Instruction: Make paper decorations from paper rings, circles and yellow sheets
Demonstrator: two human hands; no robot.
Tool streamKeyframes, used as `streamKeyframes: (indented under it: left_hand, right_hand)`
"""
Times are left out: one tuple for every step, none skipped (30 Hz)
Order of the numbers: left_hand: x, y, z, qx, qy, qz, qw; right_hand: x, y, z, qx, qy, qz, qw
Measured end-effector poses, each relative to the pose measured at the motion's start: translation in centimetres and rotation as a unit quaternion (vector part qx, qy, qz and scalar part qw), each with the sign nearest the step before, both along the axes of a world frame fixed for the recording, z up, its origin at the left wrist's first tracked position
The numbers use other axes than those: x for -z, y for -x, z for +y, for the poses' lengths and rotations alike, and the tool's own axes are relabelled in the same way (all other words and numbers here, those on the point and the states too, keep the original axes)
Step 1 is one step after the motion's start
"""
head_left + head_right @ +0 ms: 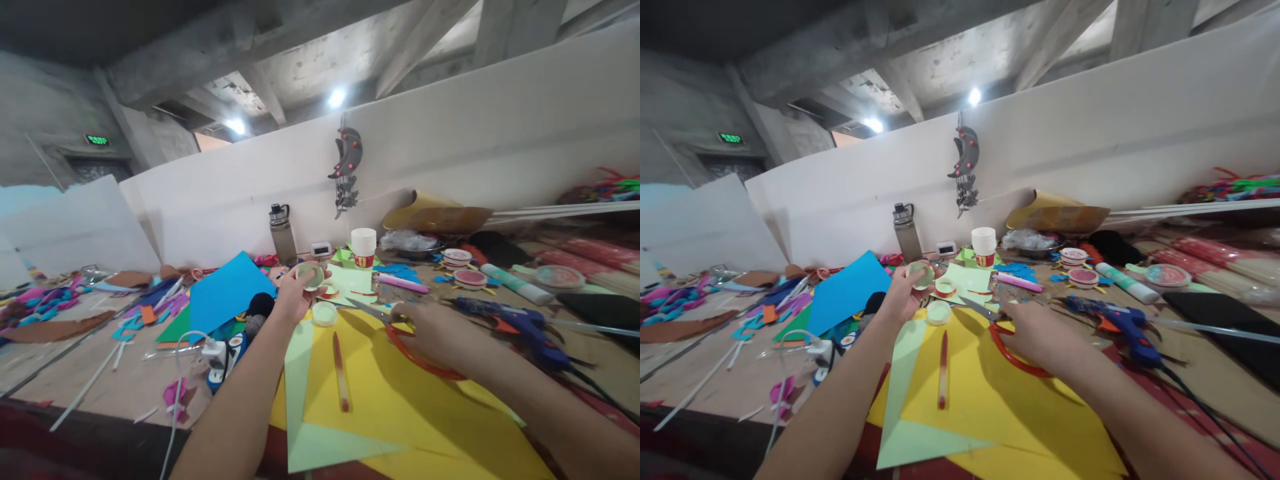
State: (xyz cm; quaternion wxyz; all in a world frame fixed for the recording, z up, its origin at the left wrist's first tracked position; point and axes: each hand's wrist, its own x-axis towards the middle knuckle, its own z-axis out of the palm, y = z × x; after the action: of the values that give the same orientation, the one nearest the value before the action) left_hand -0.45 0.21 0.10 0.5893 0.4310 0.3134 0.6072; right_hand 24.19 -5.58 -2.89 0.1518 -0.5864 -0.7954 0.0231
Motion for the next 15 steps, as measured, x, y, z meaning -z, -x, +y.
streamKeyframes:
  left_hand:
    - [0.1, 0.0, 0.0, -0.005, -0.009, 0.006, 1.000]
    - [0.1, 0.0, 0.0, -0.005, -0.018, 0.009, 1.000]
    - [0.1, 0.0, -0.1, -0.001, -0.027, 0.011, 1.000]
    - [0.1, 0.0, -0.1, 0.004, -0.035, 0.012, 0.999]
    - [0.0, 0.0, -0.3, 0.009, -0.043, 0.013, 0.999]
    - [-0.2, -0.1, -0.4, 0.015, -0.052, 0.014, 0.998]
    - [-0.3, -0.1, -0.6, 0.022, -0.060, 0.015, 0.998]
    - [-0.4, -0.2, -0.8, 0.029, -0.068, 0.018, 0.997]
    - [-0.5, -0.2, -0.9, 0.036, -0.076, 0.020, 0.996]
    - [-0.6, -0.3, -1.1, 0.043, -0.085, 0.022, 0.995]
    - [-0.7, -0.3, -1.2, 0.049, -0.092, 0.025, 0.994]
    - [-0.7, -0.4, -1.3, 0.052, -0.099, 0.028, 0.993]
    - [-0.7, -0.4, -1.4, 0.053, -0.104, 0.031, 0.993]
    - [-0.7, -0.5, -1.4, 0.051, -0.107, 0.034, 0.992]
    - [-0.7, -0.5, -1.4, 0.048, -0.107, 0.037, 0.992]
  right_hand:
    - [0.0, 0.0, -0.4, -0.009, 0.019, -0.001, 1.000]
    - [0.1, 0.1, -0.8, -0.023, 0.036, 0.001, 0.999]
    - [0.3, 0.1, -1.1, -0.037, 0.046, 0.000, 0.998]
    - [0.4, 0.2, -1.3, -0.050, 0.045, -0.008, 0.998]
    - [0.6, 0.3, -1.4, -0.057, 0.030, -0.020, 0.998]
    - [0.7, 0.4, -1.4, -0.060, 0.007, -0.031, 0.998]
    - [0.7, 0.4, -1.3, -0.064, -0.018, -0.036, 0.997]
    - [0.6, 0.3, -1.2, -0.067, -0.042, -0.027, 0.997]
    - [0.4, 0.1, -1.1, -0.069, -0.064, -0.003, 0.996]
    - [0.0, -0.1, -1.1, -0.065, -0.086, 0.033, 0.994]
    - [-0.5, -0.6, -1.0, -0.051, -0.107, 0.073, 0.990]
    - [-1.0, -1.1, -1.1, -0.030, -0.126, 0.107, 0.986]
    - [-1.6, -1.8, -1.2, 0.004, -0.145, 0.129, 0.981]
    - [-2.0, -2.7, -1.4, 0.047, -0.156, 0.138, 0.977]
    - [-2.3, -3.6, -1.7, 0.094, -0.156, 0.119, 0.976]
